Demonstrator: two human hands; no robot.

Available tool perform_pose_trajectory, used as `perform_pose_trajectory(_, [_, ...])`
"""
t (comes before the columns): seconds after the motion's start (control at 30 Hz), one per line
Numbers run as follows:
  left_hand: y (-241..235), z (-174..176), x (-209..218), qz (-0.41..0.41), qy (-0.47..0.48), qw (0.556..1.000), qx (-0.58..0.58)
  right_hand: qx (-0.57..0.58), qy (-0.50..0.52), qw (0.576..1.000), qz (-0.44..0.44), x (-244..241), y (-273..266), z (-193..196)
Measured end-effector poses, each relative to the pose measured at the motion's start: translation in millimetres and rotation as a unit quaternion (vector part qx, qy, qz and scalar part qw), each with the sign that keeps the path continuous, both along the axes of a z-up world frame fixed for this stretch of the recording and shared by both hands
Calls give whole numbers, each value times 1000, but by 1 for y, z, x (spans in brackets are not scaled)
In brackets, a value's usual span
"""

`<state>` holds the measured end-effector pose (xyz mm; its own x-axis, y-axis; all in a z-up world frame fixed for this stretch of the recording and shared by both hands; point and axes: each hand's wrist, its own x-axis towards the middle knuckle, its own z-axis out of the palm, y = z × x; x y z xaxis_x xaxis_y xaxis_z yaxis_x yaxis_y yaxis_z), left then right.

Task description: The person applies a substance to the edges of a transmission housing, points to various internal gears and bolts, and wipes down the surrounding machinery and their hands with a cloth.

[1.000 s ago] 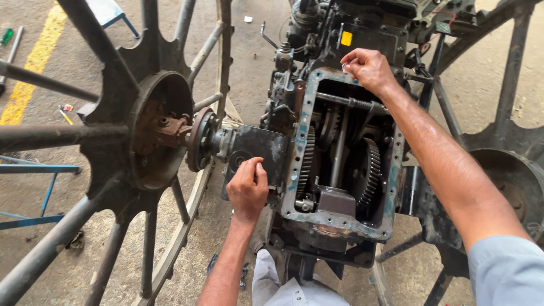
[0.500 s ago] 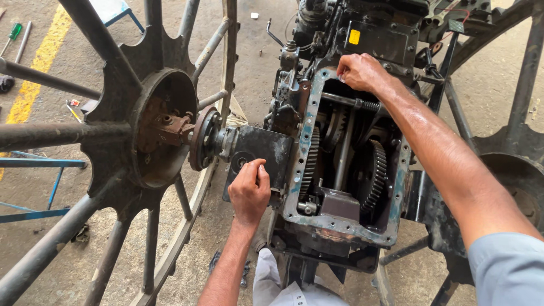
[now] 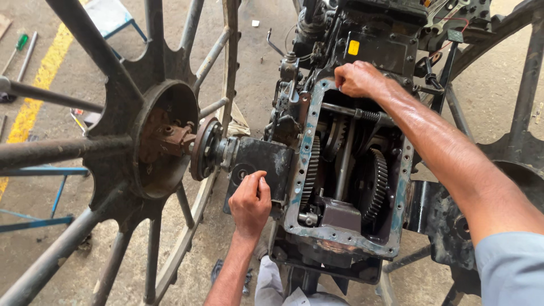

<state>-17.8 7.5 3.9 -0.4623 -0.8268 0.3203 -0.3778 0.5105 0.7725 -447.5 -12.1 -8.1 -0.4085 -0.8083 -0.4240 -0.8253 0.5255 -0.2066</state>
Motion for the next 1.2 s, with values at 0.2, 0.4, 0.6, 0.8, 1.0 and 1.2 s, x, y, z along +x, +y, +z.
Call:
perform_pose_trajectory(0.2, [2, 6, 1, 2, 0, 1000, 1, 38, 114, 991, 57, 15, -4, 10])
perform_pose_trajectory(0.4, [3, 3, 3, 3, 11, 1000, -8, -30, 94, 994, -45, -2, 18, 74])
perform_pose_trajectory(0.6, [4, 4, 5, -9, 18, 1000, -15, -201, -29, 968, -147, -16, 98, 113])
perform_pose_trajectory(0.8, [6, 4, 6, -32, 22, 998, -54, -376, -218, 885, -167, 3, 209, 114])
perform_pose_trajectory(1.0, [-2, -18, 3, -54, 9, 996, -69, -360, -316, 849, -224, 127, 309, 127])
perform_pose_trajectory(1.2, [0, -19, 6, -59, -28, 996, -59, -268, -369, 837, -303, 251, 361, 47])
